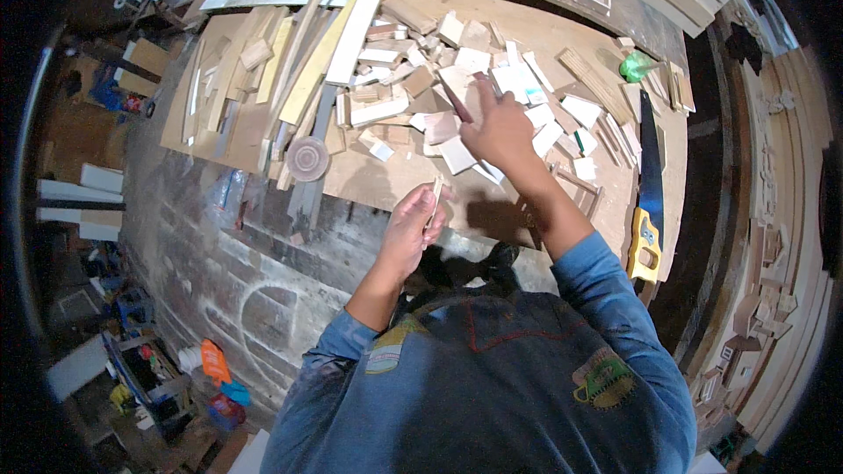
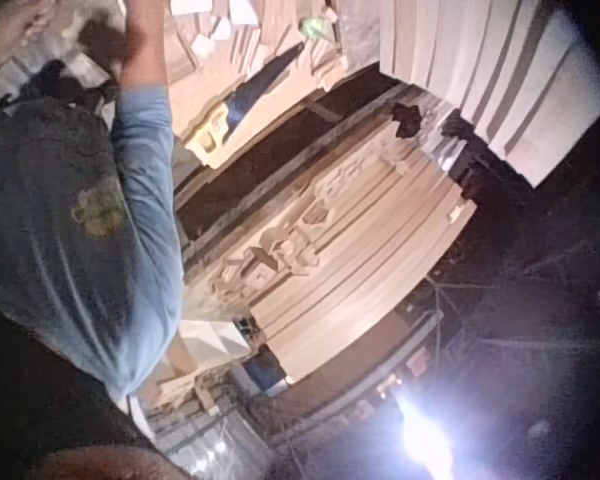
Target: The person applies glue to the ends of small wooden strips using a stick and presses them together to form a square frame. They rub a sanding block against the surfaces of the wood pieces.
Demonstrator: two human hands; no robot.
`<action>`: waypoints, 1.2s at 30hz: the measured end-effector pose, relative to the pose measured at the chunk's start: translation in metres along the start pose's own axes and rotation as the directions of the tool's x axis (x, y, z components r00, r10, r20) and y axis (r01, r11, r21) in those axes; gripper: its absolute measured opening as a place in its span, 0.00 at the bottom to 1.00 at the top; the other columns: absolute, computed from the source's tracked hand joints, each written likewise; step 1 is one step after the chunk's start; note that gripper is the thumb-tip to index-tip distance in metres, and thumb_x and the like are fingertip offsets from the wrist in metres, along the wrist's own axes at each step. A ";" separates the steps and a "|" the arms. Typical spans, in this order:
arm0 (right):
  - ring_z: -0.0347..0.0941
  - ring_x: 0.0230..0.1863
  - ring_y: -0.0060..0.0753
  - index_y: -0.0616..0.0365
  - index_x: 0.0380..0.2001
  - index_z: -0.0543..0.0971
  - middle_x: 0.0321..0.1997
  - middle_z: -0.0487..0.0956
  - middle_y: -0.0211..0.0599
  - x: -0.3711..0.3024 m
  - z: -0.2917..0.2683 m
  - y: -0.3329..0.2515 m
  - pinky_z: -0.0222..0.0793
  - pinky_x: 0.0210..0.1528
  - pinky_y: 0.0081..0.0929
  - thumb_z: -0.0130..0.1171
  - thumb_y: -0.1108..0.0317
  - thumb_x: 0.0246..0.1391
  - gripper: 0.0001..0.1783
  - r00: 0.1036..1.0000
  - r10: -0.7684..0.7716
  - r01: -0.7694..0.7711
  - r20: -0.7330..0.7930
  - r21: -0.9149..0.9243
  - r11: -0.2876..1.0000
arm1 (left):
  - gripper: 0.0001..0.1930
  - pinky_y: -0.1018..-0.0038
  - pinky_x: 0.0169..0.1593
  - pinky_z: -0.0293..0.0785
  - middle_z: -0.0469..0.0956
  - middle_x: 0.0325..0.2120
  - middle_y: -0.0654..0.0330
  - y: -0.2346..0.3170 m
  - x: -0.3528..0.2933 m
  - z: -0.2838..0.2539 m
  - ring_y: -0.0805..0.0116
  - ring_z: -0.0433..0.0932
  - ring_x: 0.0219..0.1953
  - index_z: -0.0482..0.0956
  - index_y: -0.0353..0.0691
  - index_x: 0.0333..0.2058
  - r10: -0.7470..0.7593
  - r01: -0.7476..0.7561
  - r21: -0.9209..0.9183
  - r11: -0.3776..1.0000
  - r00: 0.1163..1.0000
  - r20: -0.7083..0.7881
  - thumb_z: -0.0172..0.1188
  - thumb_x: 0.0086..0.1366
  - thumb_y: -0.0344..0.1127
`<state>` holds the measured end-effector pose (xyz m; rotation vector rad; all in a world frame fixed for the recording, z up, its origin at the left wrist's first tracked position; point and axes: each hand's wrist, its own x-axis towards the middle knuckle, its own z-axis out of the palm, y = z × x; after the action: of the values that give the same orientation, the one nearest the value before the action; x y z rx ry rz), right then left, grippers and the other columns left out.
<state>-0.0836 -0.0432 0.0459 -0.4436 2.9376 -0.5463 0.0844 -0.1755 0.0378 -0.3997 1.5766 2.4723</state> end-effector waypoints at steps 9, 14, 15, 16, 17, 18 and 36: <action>0.71 0.40 0.48 0.43 0.65 0.63 0.35 0.69 0.49 -0.112 -0.033 -0.043 0.65 0.47 0.31 0.63 0.62 0.39 0.44 0.919 -0.394 0.276 0.000 0.713 0.644 | 0.14 0.80 0.30 0.65 0.75 0.26 0.62 0.013 0.010 -0.037 0.77 0.69 0.25 0.73 0.35 0.46 0.327 -0.286 0.379 0.880 0.944 -0.048 0.47 0.70 0.37; 0.71 0.38 0.51 0.42 0.66 0.62 0.33 0.69 0.50 -0.099 -0.020 -0.055 0.66 0.46 0.32 0.60 0.61 0.44 0.42 0.939 -0.339 0.249 -0.062 0.801 0.545 | 0.14 0.73 0.39 0.72 0.79 0.31 0.56 0.043 -0.006 -0.035 0.71 0.75 0.33 0.72 0.32 0.49 0.432 -0.400 0.666 0.629 0.893 0.128 0.45 0.68 0.30; 0.71 0.39 0.51 0.44 0.66 0.62 0.32 0.70 0.51 -0.113 -0.024 -0.062 0.65 0.47 0.32 0.60 0.59 0.44 0.42 0.931 -0.349 0.301 -0.110 0.774 0.557 | 0.13 0.73 0.40 0.72 0.79 0.31 0.55 0.048 -0.003 -0.039 0.69 0.76 0.33 0.73 0.32 0.48 0.422 -0.389 0.658 0.645 0.899 0.117 0.45 0.68 0.29; 0.71 0.40 0.51 0.46 0.65 0.62 0.32 0.70 0.52 -0.132 -0.025 -0.072 0.65 0.47 0.32 0.59 0.57 0.44 0.42 0.923 -0.354 0.342 -0.152 0.747 0.570 | 0.13 0.73 0.39 0.73 0.79 0.31 0.54 0.048 -0.001 -0.043 0.69 0.77 0.33 0.74 0.32 0.47 0.481 -0.429 0.608 0.668 0.872 0.087 0.45 0.69 0.31; 0.71 0.40 0.53 0.46 0.65 0.62 0.32 0.70 0.53 -0.137 -0.029 -0.075 0.66 0.47 0.34 0.58 0.55 0.45 0.41 0.927 -0.348 0.327 -0.137 0.747 0.579 | 0.13 0.72 0.39 0.73 0.80 0.30 0.53 0.047 0.000 -0.048 0.69 0.78 0.33 0.75 0.32 0.45 0.535 -0.470 0.556 0.686 0.843 0.053 0.46 0.69 0.32; 0.72 0.39 0.54 0.47 0.65 0.62 0.31 0.71 0.54 -0.143 -0.031 -0.078 0.67 0.48 0.36 0.58 0.53 0.45 0.41 0.932 -0.343 0.313 -0.121 0.747 0.587 | 0.14 0.72 0.41 0.73 0.80 0.32 0.53 0.053 -0.006 -0.048 0.68 0.79 0.35 0.75 0.32 0.46 0.494 -0.458 0.630 0.627 0.859 0.133 0.46 0.69 0.33; 0.69 0.51 0.48 0.44 0.68 0.56 0.47 0.70 0.53 -0.210 -0.014 -0.085 0.61 0.55 0.33 0.61 0.56 0.44 0.46 0.908 -0.398 0.168 0.133 0.754 0.635 | 0.24 0.82 0.31 0.73 0.74 0.28 0.67 0.046 -0.005 -0.094 0.76 0.75 0.28 0.67 0.40 0.56 0.139 -0.124 -0.189 0.974 0.988 0.067 0.58 0.64 0.43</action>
<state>0.1359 -0.0501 0.1041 -0.7922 2.1051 -1.4745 0.0877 -0.2803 0.0414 -0.2248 1.3911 2.7086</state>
